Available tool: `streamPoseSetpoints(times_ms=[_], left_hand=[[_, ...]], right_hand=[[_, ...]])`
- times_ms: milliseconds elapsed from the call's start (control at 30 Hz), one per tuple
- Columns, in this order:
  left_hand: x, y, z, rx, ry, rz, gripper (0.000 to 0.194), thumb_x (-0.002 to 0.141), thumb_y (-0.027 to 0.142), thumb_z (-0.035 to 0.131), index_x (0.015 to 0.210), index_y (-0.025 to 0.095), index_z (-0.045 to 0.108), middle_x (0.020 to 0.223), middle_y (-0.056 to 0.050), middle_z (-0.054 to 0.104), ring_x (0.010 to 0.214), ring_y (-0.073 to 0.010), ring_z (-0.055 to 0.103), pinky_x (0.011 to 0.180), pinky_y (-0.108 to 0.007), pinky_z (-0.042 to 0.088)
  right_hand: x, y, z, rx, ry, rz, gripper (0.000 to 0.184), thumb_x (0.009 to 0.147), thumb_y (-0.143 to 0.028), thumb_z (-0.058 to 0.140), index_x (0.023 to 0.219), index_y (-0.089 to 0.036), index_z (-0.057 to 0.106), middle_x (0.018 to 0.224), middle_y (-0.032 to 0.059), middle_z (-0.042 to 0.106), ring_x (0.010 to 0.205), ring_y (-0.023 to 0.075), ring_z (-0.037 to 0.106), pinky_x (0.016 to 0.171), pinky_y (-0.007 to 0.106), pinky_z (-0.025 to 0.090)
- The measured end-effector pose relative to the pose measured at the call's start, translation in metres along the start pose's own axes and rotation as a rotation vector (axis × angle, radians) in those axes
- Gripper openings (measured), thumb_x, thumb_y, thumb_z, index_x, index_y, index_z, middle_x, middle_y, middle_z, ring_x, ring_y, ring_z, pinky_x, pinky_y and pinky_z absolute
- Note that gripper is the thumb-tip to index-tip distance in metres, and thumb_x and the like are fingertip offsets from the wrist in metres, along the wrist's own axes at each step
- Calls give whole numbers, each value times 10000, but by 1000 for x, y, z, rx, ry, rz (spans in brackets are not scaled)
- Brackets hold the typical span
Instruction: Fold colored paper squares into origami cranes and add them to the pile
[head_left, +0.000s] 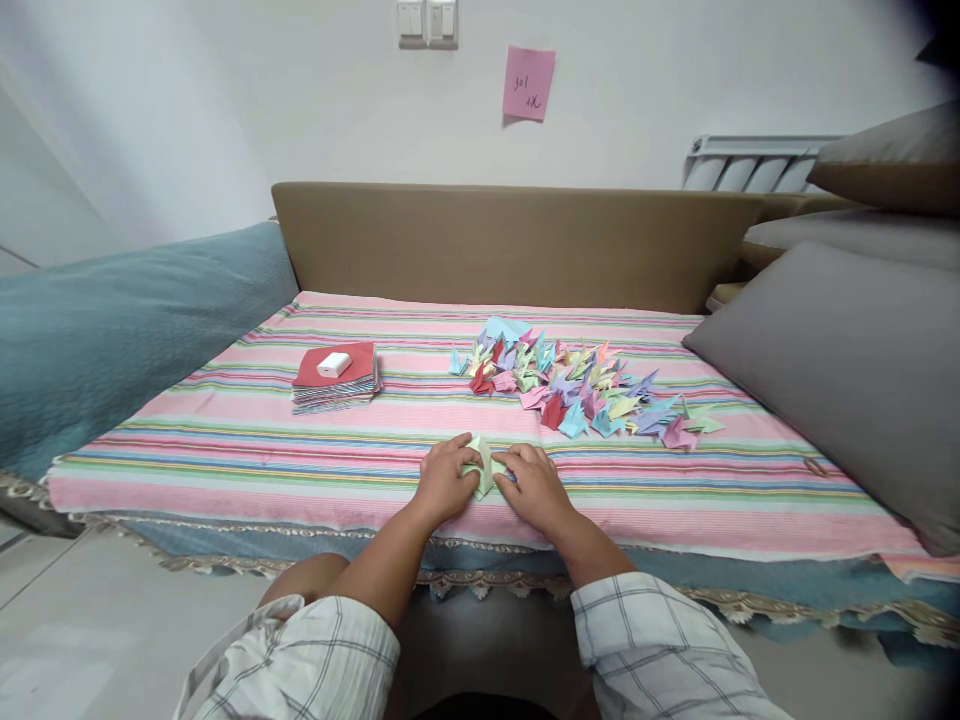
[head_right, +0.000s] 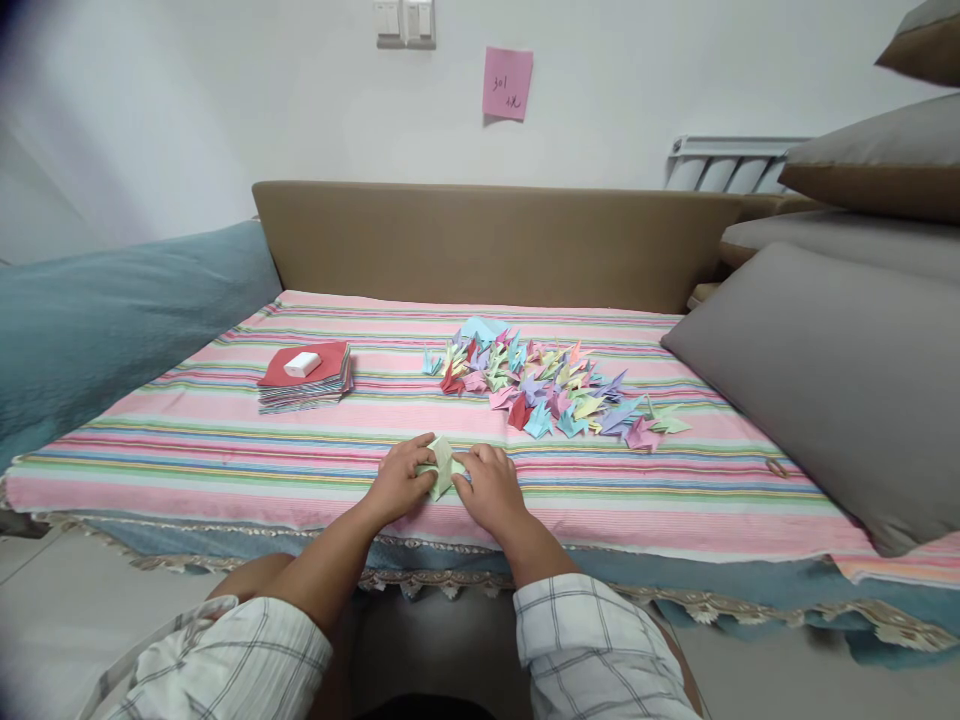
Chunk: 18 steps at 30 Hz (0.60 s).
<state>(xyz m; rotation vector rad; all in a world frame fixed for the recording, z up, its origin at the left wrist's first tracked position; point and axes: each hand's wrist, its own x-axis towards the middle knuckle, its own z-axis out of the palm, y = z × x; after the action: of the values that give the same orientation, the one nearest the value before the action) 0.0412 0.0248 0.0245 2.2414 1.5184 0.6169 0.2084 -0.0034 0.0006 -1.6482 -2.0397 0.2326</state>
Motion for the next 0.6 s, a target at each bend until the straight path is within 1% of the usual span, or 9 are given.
streamPoseSetpoints(times_ms=[267, 467, 533, 600], left_hand=[[-1, -2, -1, -5, -27, 20, 321, 685, 161, 506, 899, 298, 701, 1329, 13, 488, 1199, -260, 436, 1015, -451, 305], [-1, -3, -6, -16, -74, 29, 325, 714, 167, 486, 920, 299, 700, 1358, 16, 453, 1233, -253, 407, 1041, -439, 279], [-2, -1, -11, -27, -111, 42, 303, 720, 200, 515, 944, 300, 692, 1366, 3, 444, 1244, -258, 397, 1044, -436, 273], [-4, 0, -16, -34, -152, 72, 280, 703, 281, 593, 969, 291, 681, 1383, -27, 422, 1258, -276, 378, 1040, -440, 272]], right_hand=[[0, -1, 1, 33, 35, 7, 311, 797, -301, 566, 1101, -248, 598, 1059, 73, 573, 999, 233, 475, 871, 362, 367], [0, -2, 2, 120, 106, -22, 278, 771, -244, 592, 1047, -224, 621, 1064, 78, 584, 1004, 232, 487, 870, 364, 380], [1, -1, 2, 135, 89, -42, 272, 778, -243, 589, 1047, -217, 624, 1059, 74, 600, 1008, 226, 492, 875, 361, 380], [1, 0, 2, 138, 59, -54, 261, 787, -250, 583, 1042, -213, 628, 1052, 66, 616, 1008, 222, 499, 882, 366, 377]])
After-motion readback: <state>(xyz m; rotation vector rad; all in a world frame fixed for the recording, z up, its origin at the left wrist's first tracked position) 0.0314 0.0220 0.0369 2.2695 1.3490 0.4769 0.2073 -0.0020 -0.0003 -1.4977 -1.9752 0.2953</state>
